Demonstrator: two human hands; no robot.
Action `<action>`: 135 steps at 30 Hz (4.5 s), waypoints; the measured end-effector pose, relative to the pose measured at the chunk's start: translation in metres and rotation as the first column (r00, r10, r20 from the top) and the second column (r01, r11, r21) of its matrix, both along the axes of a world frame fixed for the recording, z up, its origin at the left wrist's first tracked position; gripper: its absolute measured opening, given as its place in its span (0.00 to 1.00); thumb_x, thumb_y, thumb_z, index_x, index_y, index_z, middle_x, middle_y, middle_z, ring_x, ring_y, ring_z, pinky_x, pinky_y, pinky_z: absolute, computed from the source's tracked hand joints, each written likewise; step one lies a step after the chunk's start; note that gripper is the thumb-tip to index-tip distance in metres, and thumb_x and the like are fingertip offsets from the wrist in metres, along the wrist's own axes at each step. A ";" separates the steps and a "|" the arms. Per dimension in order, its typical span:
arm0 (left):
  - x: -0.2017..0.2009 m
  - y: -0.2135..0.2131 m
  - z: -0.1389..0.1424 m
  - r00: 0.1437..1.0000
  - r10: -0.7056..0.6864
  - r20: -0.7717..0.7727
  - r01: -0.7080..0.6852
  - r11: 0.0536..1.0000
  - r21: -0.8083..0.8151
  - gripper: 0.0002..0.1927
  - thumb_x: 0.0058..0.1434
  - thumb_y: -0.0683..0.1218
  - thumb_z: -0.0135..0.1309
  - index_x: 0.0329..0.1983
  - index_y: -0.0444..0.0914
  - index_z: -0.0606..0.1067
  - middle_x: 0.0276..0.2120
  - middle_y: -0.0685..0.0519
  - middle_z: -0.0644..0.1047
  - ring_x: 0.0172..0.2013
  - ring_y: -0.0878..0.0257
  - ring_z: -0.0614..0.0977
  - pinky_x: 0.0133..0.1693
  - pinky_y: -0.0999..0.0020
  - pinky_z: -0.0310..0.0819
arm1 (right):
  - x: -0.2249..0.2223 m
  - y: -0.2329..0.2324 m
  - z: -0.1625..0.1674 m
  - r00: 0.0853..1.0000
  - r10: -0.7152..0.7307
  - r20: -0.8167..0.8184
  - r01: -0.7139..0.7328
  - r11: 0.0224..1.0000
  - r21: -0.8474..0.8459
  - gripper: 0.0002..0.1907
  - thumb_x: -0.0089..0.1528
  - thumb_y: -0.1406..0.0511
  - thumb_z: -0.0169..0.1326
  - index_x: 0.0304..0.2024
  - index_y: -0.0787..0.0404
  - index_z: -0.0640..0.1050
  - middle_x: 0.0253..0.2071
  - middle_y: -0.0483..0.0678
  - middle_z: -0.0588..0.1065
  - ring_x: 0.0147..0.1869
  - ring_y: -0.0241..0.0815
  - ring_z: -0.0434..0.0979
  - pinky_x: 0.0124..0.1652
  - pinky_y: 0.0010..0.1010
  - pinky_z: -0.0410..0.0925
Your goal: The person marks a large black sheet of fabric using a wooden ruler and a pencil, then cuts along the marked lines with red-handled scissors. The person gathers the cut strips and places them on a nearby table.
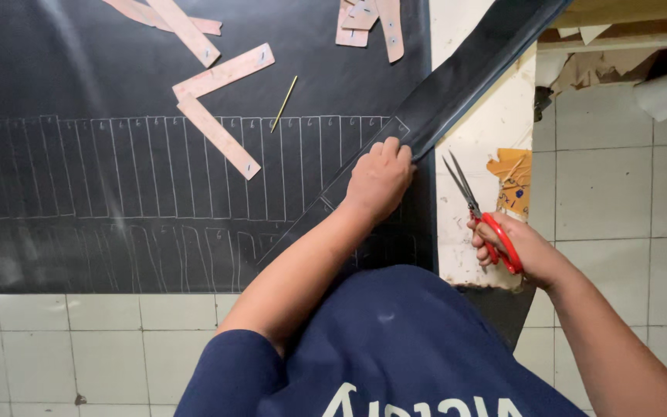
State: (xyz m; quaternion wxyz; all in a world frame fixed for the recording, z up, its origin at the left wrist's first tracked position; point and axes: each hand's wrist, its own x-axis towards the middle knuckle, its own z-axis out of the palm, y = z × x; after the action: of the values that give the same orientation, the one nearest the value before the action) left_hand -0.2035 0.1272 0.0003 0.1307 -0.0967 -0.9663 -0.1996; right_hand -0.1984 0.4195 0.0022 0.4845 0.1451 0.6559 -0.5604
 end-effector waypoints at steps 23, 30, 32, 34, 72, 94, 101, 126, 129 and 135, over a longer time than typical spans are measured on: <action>-0.005 -0.010 0.005 0.996 -0.070 -0.058 0.067 0.996 -0.057 0.03 0.56 0.45 0.54 0.30 0.42 0.72 0.32 0.54 0.71 0.32 0.60 0.76 0.32 0.65 0.72 | -0.089 -0.059 0.011 0.953 0.292 -0.087 -0.281 0.953 0.117 0.15 0.64 0.58 0.54 0.35 0.65 0.75 0.29 0.43 0.71 0.26 0.34 0.70 0.28 0.27 0.67; -0.001 -0.011 0.007 0.997 -0.053 -0.049 0.051 0.998 -0.035 0.05 0.56 0.45 0.55 0.29 0.42 0.71 0.31 0.54 0.70 0.33 0.59 0.76 0.33 0.64 0.72 | -0.084 -0.064 0.037 0.940 0.321 -0.117 -0.268 0.904 0.333 0.17 0.61 0.56 0.59 0.34 0.65 0.80 0.23 0.46 0.72 0.22 0.36 0.70 0.24 0.30 0.67; -0.001 -0.012 0.010 0.997 -0.057 -0.052 0.057 0.998 -0.009 0.06 0.55 0.45 0.56 0.29 0.41 0.71 0.31 0.53 0.70 0.32 0.59 0.76 0.33 0.63 0.72 | -0.084 -0.064 0.042 0.945 0.313 -0.093 -0.264 0.901 0.343 0.16 0.60 0.57 0.60 0.36 0.64 0.81 0.23 0.47 0.72 0.21 0.37 0.71 0.23 0.32 0.67; 0.000 -0.013 0.013 0.995 -0.064 -0.074 0.061 0.997 -0.037 0.05 0.57 0.44 0.56 0.30 0.42 0.71 0.32 0.54 0.70 0.32 0.60 0.76 0.33 0.64 0.72 | -0.083 -0.066 0.043 0.936 0.334 -0.114 -0.273 0.888 0.370 0.16 0.59 0.57 0.61 0.38 0.64 0.81 0.23 0.47 0.74 0.22 0.37 0.72 0.24 0.31 0.68; 0.019 -0.066 -0.004 0.972 0.236 0.012 -0.233 0.964 -0.129 0.22 0.62 0.41 0.51 0.60 0.40 0.76 0.64 0.52 0.72 0.65 0.53 0.70 0.65 0.49 0.58 | -0.226 -0.047 0.016 0.859 -0.509 -0.062 0.458 0.816 -0.351 0.18 0.75 0.57 0.54 0.51 0.67 0.77 0.43 0.49 0.76 0.41 0.33 0.74 0.33 0.18 0.67; 0.022 -0.111 -0.009 0.939 0.338 -0.064 -0.325 0.933 0.153 0.17 0.56 0.36 0.56 0.50 0.36 0.75 0.50 0.47 0.77 0.49 0.49 0.78 0.50 0.54 0.71 | -0.046 -0.100 0.005 0.741 0.203 -0.640 0.002 0.952 0.305 0.22 0.59 0.63 0.61 0.53 0.67 0.74 0.39 0.51 0.79 0.38 0.41 0.80 0.38 0.31 0.73; 0.098 -0.102 0.010 0.941 0.322 -0.108 -0.308 0.942 0.131 0.20 0.57 0.38 0.58 0.55 0.35 0.75 0.59 0.44 0.74 0.61 0.48 0.75 0.58 0.53 0.69 | -0.027 -0.109 0.001 0.402 0.571 -0.716 0.033 0.772 0.635 0.24 0.59 0.57 0.65 0.51 0.65 0.77 0.44 0.57 0.79 0.51 0.57 0.78 0.52 0.46 0.69; 0.269 -0.178 0.027 0.849 0.410 0.332 -0.524 0.730 0.439 0.20 0.57 0.42 0.62 0.54 0.41 0.76 0.45 0.49 0.79 0.48 0.51 0.80 0.48 0.59 0.74 | -0.064 -0.316 0.042 -0.465 0.739 -0.487 -0.186 0.457 0.870 0.08 0.62 0.69 0.52 0.44 0.61 0.74 0.39 0.53 0.74 0.47 0.55 0.78 0.46 0.44 0.71; 0.254 -0.214 0.025 0.867 0.459 0.194 -0.499 0.798 0.339 0.16 0.58 0.40 0.59 0.50 0.42 0.77 0.41 0.51 0.79 0.46 0.51 0.80 0.48 0.56 0.72 | -0.065 -0.334 0.047 -0.235 0.836 -0.495 -0.241 0.444 0.863 0.15 0.56 0.66 0.58 0.44 0.63 0.75 0.43 0.58 0.76 0.49 0.59 0.77 0.46 0.47 0.70; 0.204 -0.295 0.015 0.840 0.530 0.115 -0.542 0.826 0.153 0.17 0.54 0.42 0.61 0.49 0.45 0.78 0.44 0.53 0.77 0.48 0.52 0.77 0.51 0.51 0.66 | -0.040 -0.356 0.053 0.467 0.429 -0.773 -0.282 0.901 0.330 0.12 0.63 0.69 0.47 0.47 0.64 0.77 0.42 0.53 0.76 0.40 0.47 0.81 0.41 0.37 0.76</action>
State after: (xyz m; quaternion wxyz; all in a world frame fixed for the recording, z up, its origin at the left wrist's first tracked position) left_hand 0.0007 -0.1677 0.0156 0.1569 0.1974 -0.9364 -0.2441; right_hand -0.2383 0.0635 0.0549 0.2091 -0.2401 0.8621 -0.3944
